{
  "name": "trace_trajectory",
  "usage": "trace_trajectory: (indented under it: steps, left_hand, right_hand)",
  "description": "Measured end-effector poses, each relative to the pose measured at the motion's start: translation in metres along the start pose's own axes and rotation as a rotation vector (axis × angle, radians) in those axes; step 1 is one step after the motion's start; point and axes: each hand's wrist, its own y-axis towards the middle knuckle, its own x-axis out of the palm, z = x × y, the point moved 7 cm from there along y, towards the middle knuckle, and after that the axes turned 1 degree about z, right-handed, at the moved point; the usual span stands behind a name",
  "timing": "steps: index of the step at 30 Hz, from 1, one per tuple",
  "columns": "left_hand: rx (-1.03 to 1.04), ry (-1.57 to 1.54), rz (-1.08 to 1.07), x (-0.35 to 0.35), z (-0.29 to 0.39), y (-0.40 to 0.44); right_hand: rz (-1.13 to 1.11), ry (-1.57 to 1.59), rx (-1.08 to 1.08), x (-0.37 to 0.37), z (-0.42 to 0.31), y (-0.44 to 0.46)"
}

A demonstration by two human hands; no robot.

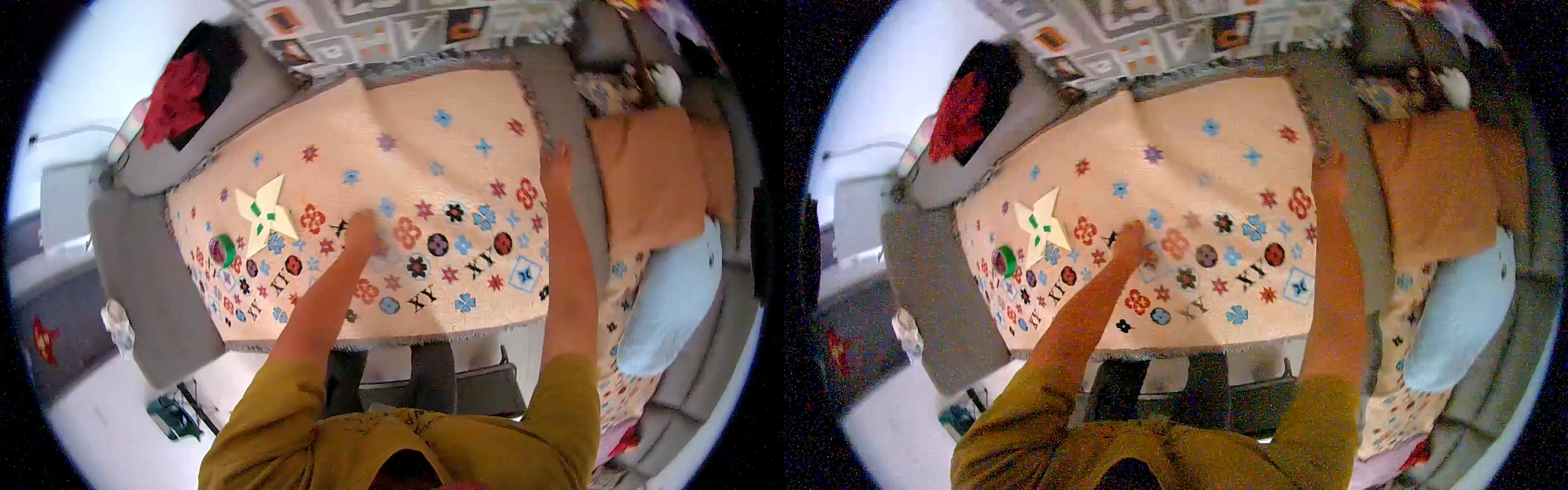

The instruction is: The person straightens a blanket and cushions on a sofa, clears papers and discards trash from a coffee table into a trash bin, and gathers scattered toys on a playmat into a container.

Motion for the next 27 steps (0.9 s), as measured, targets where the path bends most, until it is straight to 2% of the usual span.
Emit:
trace_trajectory:
  steps: [2,3,4,5,6,9,11,15,16,19,20,21,23,24,26,27]
  left_hand:
    - [0.032,0.026,0.077,0.014,-0.005,0.009]
    - [0.048,0.043,0.109,0.023,-0.009,0.012]
    - [0.042,-0.011,0.117,0.025,-0.011,0.013]
    - [0.036,-0.065,0.125,0.024,-0.011,0.012]
    - [0.026,-0.120,0.136,0.024,-0.012,0.010]
    - [0.009,-0.110,0.200,0.015,-0.009,0.004]
    - [-0.066,-0.156,0.138,0.021,-0.011,0.008]
    - [-0.149,-0.165,0.132,-0.009,-0.008,-0.005]
    - [-0.173,-0.144,0.091,0.019,-0.014,0.010]
    - [-0.174,-0.113,0.007,0.027,-0.016,0.018]
    - [-0.098,-0.071,0.080,0.026,-0.014,0.017]
    - [-0.110,-0.080,0.074,0.030,-0.017,0.017]
    - [-0.126,-0.119,0.070,0.024,-0.014,0.016]
    - [-0.095,-0.174,0.102,0.027,-0.015,0.018]
    - [-0.037,-0.287,0.164,0.040,-0.022,0.017]
    - [-0.019,-0.318,0.116,0.032,-0.023,0.011]
  right_hand:
    - [-0.048,-0.158,-0.339,0.033,-0.044,0.019]
    - [-0.156,0.013,-0.306,0.055,-0.042,0.031]
    - [-0.258,0.181,-0.256,0.079,-0.038,0.043]
    - [-0.420,0.623,0.060,0.113,-0.016,0.056]
    - [-0.429,0.764,0.202,0.120,-0.001,0.065]
    - [-0.362,0.513,0.032,0.098,0.031,0.100]
    - [-0.364,0.396,-0.037,0.092,0.036,0.106]
    - [-0.368,0.266,-0.081,0.102,0.034,0.112]
    - [-0.360,0.239,-0.080,0.106,0.034,0.112]
    - [-0.301,0.153,-0.076,0.102,0.033,0.113]
    - [-0.260,0.101,-0.072,0.096,0.031,0.113]
    - [-0.193,0.038,-0.082,0.091,0.026,0.112]
    - [0.005,0.023,-0.154,0.069,-0.013,0.099]
    - [0.063,0.130,-0.198,0.058,-0.046,0.080]
    - [0.015,0.483,-0.290,0.062,-0.133,0.024]
    - [-0.087,0.665,-0.317,0.066,-0.177,-0.007]
